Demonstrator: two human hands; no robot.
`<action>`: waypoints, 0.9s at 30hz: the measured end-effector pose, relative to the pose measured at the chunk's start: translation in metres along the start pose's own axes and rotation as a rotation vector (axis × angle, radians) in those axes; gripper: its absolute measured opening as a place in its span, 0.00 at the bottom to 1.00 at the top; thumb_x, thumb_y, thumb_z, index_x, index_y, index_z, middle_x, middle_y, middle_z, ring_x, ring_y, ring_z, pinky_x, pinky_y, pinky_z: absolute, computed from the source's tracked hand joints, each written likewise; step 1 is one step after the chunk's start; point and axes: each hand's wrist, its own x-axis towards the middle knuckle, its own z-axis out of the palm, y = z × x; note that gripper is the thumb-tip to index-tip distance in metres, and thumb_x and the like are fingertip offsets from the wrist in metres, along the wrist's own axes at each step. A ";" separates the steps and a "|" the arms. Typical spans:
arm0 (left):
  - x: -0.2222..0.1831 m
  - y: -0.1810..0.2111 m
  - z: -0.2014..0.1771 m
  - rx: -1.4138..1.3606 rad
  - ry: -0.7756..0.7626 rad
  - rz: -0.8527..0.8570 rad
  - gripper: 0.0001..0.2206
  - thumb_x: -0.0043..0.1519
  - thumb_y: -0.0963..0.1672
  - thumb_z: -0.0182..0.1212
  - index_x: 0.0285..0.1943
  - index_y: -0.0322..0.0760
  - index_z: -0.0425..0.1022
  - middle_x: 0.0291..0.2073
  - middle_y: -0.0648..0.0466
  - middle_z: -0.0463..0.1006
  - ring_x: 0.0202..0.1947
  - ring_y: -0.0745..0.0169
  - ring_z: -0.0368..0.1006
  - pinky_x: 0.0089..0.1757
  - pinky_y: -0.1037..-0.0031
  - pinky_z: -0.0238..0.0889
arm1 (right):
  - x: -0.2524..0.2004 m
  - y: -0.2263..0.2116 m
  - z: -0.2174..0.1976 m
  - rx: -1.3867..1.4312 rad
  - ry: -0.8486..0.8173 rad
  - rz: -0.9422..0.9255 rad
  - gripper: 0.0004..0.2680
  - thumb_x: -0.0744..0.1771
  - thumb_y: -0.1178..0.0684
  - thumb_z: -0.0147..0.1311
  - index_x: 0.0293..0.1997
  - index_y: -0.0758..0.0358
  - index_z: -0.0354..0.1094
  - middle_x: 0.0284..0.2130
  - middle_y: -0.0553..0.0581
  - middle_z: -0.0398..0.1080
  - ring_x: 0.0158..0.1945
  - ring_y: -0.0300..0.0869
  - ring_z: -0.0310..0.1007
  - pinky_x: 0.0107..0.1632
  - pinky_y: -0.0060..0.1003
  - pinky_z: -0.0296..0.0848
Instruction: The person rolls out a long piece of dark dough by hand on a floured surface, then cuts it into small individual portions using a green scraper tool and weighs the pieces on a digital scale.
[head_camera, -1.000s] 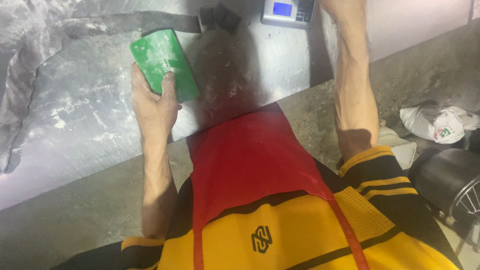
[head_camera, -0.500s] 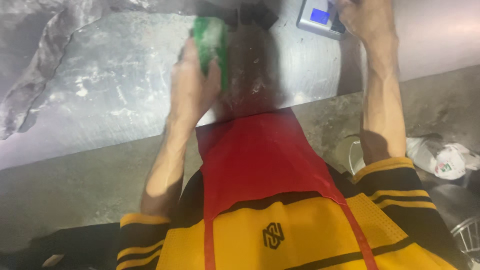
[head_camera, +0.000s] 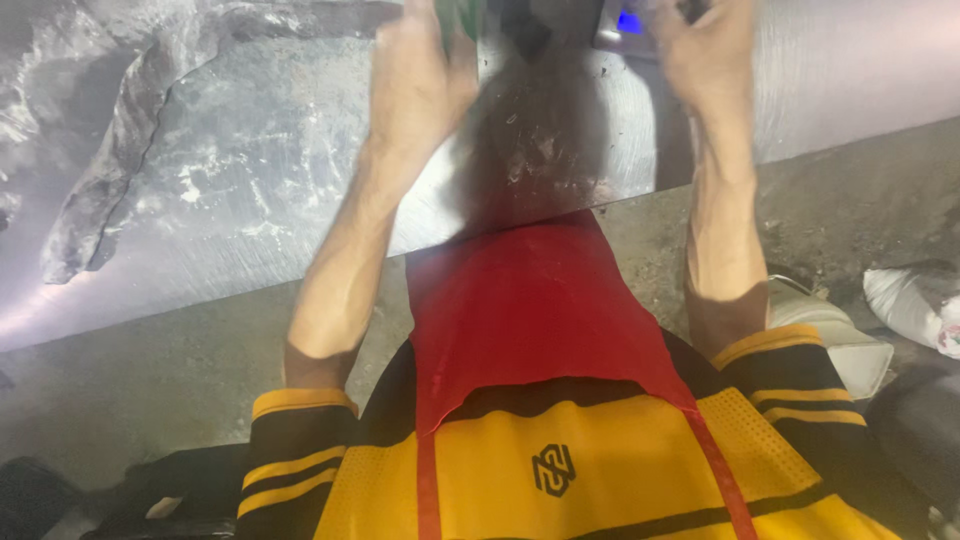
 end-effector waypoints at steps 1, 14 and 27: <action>0.005 0.000 -0.007 -0.045 0.051 0.079 0.03 0.65 0.36 0.52 0.44 0.28 0.71 0.24 0.40 0.80 0.23 0.46 0.82 0.24 0.63 0.73 | -0.001 -0.006 0.011 -0.001 -0.022 0.124 0.06 0.71 0.59 0.59 0.52 0.69 0.70 0.45 0.60 0.74 0.47 0.44 0.77 0.48 0.40 0.74; -0.046 -0.026 -0.004 0.130 0.058 0.201 0.15 0.61 0.35 0.56 0.56 0.21 0.62 0.29 0.36 0.78 0.28 0.34 0.77 0.31 0.53 0.72 | -0.008 -0.016 0.128 -0.293 -0.165 -0.125 0.08 0.67 0.55 0.67 0.48 0.65 0.77 0.41 0.62 0.77 0.42 0.53 0.78 0.44 0.43 0.75; -0.040 -0.044 0.021 0.189 -0.050 0.104 0.17 0.63 0.39 0.60 0.55 0.27 0.58 0.31 0.39 0.80 0.31 0.35 0.79 0.31 0.53 0.73 | -0.014 -0.019 0.129 -0.269 -0.156 -0.187 0.10 0.67 0.62 0.65 0.52 0.71 0.75 0.45 0.68 0.76 0.48 0.59 0.78 0.51 0.46 0.76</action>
